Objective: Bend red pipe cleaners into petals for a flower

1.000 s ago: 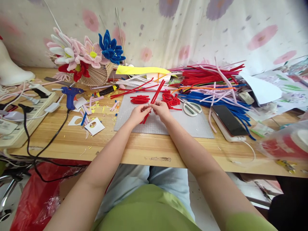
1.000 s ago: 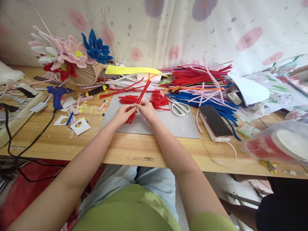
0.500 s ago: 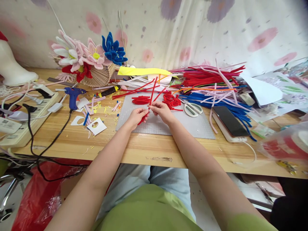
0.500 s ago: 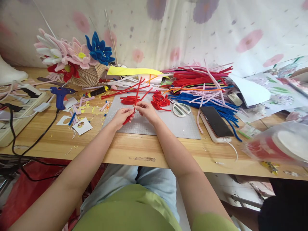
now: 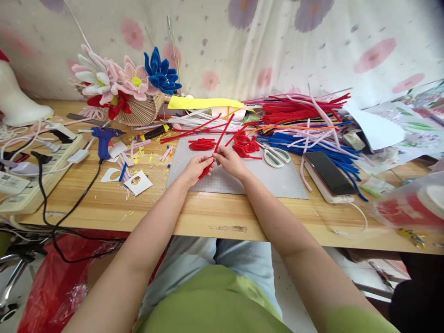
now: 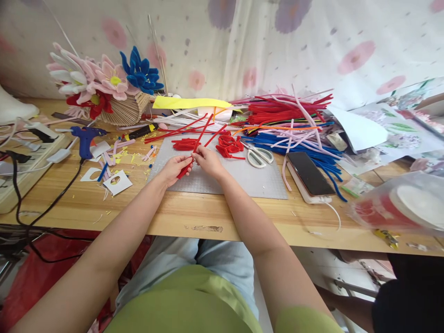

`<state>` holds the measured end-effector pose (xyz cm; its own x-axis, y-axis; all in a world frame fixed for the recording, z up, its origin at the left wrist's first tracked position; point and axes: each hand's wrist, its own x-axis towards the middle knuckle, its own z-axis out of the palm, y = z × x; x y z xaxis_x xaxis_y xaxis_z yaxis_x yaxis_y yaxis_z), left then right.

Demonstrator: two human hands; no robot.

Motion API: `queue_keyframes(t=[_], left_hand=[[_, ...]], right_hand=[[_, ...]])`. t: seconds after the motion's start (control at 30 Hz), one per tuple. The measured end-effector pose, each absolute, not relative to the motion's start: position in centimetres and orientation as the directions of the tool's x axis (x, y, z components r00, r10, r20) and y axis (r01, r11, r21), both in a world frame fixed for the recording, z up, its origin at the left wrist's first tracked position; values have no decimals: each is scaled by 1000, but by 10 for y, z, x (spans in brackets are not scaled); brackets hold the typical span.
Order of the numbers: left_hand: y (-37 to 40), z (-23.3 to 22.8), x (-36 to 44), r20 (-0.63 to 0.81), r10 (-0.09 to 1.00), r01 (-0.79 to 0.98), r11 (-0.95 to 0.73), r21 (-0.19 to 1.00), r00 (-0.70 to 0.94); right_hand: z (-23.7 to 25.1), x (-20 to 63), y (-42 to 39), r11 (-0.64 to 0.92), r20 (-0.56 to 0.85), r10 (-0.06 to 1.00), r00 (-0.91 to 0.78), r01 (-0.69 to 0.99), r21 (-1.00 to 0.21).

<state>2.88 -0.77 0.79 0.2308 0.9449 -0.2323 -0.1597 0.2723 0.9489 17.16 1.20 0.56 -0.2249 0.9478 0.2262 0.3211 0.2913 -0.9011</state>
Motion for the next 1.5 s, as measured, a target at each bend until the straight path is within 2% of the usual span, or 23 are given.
queue_keyframes(t=[0.07, 0.13, 0.23, 0.3, 0.33, 0.37, 0.43, 0.5, 0.53, 0.6, 0.7, 0.8, 0.87, 0.93, 1.03, 1.13, 1.23, 1.37, 1.43, 1.5], left_hand=[[-7, 5, 30, -112, 981, -17, 116, 993, 159], [-8, 4, 31, 52, 994, 240, -74, 968, 96], [-11, 6, 31, 271, 960, 646, -249, 722, 68], [-13, 7, 32, 329, 942, 754, -263, 602, 66], [-14, 7, 33, 333, 941, 760, -256, 597, 56], [-14, 6, 33, 317, 947, 736, -242, 632, 39], [-12, 5, 34, 213, 977, 575, -161, 802, -25], [-9, 6, 32, -2, 998, 252, 17, 968, -61], [-8, 8, 30, -123, 991, 59, 126, 990, -52], [-6, 13, 25, -267, 961, -237, 277, 931, 72], [-6, 21, 17, -380, 883, -420, 466, 778, 275], [-7, 24, 13, -436, 795, -457, 602, 655, 421], [-8, 23, 13, -445, 765, -461, 639, 616, 465], [-8, 22, 14, -445, 756, -454, 648, 612, 480], [-8, 22, 16, -449, 757, -429, 644, 633, 474], [-8, 23, 17, -452, 766, -415, 633, 654, 457], [-7, 22, 18, -436, 784, -399, 606, 688, 441], [-5, 18, 23, -362, 864, -318, 473, 822, 350], [-5, 15, 27, -297, 921, -215, 352, 911, 251], [-5, 14, 30, -169, 974, -3, 172, 985, 150]], right_hand=[[8, 170, 11, 282, 226, 956, -185, 379, -881], [11, 167, 10, 246, 206, 968, -140, 411, -878], [14, 162, 8, 206, 195, 978, -69, 414, -887], [14, 160, 8, 196, 200, 979, -34, 403, -894], [14, 159, 8, 196, 202, 979, -29, 401, -895], [13, 159, 7, 202, 204, 978, -36, 398, -895], [12, 161, 6, 231, 218, 973, -76, 359, -904], [11, 164, 6, 272, 252, 962, -109, 255, -928], [11, 166, 6, 291, 275, 956, -105, 191, -938], [10, 170, 8, 314, 309, 949, -66, 91, -945], [9, 175, 13, 323, 320, 946, -55, 49, -945], [8, 177, 16, 312, 302, 939, -166, 34, -950], [9, 177, 15, 291, 274, 921, -276, 22, -956], [11, 177, 14, 276, 248, 903, -350, 32, -961], [13, 177, 15, 329, 270, 898, -349, 121, -937], [14, 180, 18, 493, 403, 860, -314, 300, -817], [16, 182, 20, 617, 530, 784, -323, 496, -611], [19, 183, 17, 634, 521, 751, -405, 662, -400], [21, 182, 16, 613, 470, 772, -428, 698, -370], [22, 181, 15, 584, 437, 797, -416, 716, -384]])
